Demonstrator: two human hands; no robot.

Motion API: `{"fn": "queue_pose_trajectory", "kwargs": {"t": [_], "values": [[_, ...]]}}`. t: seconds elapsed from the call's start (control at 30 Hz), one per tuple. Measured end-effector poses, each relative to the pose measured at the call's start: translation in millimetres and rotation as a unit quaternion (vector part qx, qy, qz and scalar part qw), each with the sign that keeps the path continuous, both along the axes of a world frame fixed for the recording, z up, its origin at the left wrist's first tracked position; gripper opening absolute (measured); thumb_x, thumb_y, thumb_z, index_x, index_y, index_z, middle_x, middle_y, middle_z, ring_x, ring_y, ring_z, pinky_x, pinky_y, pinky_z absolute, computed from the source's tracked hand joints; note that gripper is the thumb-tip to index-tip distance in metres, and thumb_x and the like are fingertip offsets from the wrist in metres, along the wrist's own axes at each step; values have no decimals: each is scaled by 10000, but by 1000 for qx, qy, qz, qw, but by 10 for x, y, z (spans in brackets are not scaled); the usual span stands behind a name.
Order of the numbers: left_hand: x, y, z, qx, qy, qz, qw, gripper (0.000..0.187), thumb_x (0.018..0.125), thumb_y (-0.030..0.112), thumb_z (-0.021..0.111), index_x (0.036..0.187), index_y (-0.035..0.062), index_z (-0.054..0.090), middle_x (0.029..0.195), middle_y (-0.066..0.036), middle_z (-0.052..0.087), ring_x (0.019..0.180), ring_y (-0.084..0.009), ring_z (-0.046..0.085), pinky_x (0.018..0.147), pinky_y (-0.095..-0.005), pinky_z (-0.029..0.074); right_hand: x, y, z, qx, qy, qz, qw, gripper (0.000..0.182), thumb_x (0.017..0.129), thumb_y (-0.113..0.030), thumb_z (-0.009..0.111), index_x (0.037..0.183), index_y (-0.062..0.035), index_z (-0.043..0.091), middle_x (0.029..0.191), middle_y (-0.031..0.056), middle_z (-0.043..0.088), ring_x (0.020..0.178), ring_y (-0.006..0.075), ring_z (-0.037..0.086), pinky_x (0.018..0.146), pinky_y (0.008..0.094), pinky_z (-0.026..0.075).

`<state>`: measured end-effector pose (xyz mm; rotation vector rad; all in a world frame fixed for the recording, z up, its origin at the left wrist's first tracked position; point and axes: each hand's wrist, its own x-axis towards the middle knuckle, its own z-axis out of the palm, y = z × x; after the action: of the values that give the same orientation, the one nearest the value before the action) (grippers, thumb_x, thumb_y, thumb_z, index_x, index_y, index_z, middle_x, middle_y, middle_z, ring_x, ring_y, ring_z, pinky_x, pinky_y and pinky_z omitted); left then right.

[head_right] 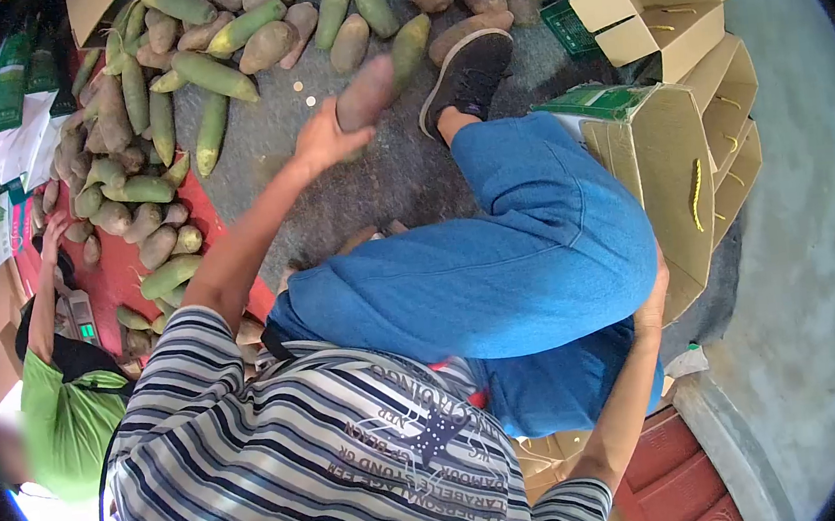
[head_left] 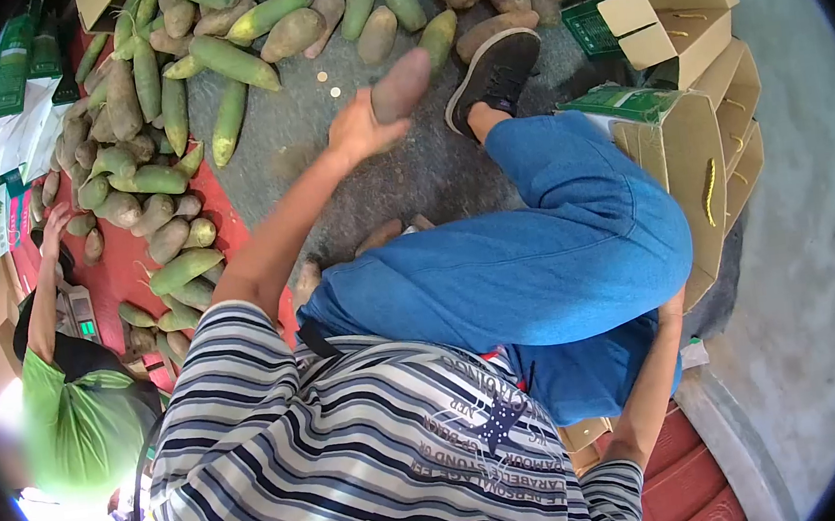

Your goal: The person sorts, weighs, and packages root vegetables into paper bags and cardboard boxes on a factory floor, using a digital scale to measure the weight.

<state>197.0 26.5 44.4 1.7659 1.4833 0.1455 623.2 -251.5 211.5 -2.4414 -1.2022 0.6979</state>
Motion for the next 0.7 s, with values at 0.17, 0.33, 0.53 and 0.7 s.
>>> {"fn": "queue_pose_trajectory", "kwargs": {"t": [0.17,0.33,0.53,0.7], "values": [[-331,395,-84,274,-63,92,955,576,693,347,679,1095,-32,515,1089,-233,536,1027,-362,511,900,-403,409,-149,108,101,31,42,-30,998,386,850,-110,499,1206,40,497,1145,160,590,1050,217,550,921,305,400],[-1829,429,-859,253,285,155,912,604,686,281,697,1137,-31,444,1231,-256,455,1199,-347,405,954,-429,377,-111,95,90,0,34,-28,999,339,869,-110,476,1174,36,512,1102,136,603,1018,198,550,901,293,405],[-2654,426,-1280,-60,273,207,937,866,585,408,790,1179,-93,406,1136,-240,559,1069,-330,556,871,-375,462,-82,77,90,18,62,-54,996,254,873,-99,470,1085,23,541,987,100,610,919,175,549,838,283,422],[-1822,409,-1115,-106,316,300,894,732,640,385,772,1141,-59,477,1105,-225,581,1039,-314,576,838,-360,482,-256,206,215,29,37,-11,999,149,842,-76,497,953,10,546,857,78,578,820,137,512,760,270,423]]}}
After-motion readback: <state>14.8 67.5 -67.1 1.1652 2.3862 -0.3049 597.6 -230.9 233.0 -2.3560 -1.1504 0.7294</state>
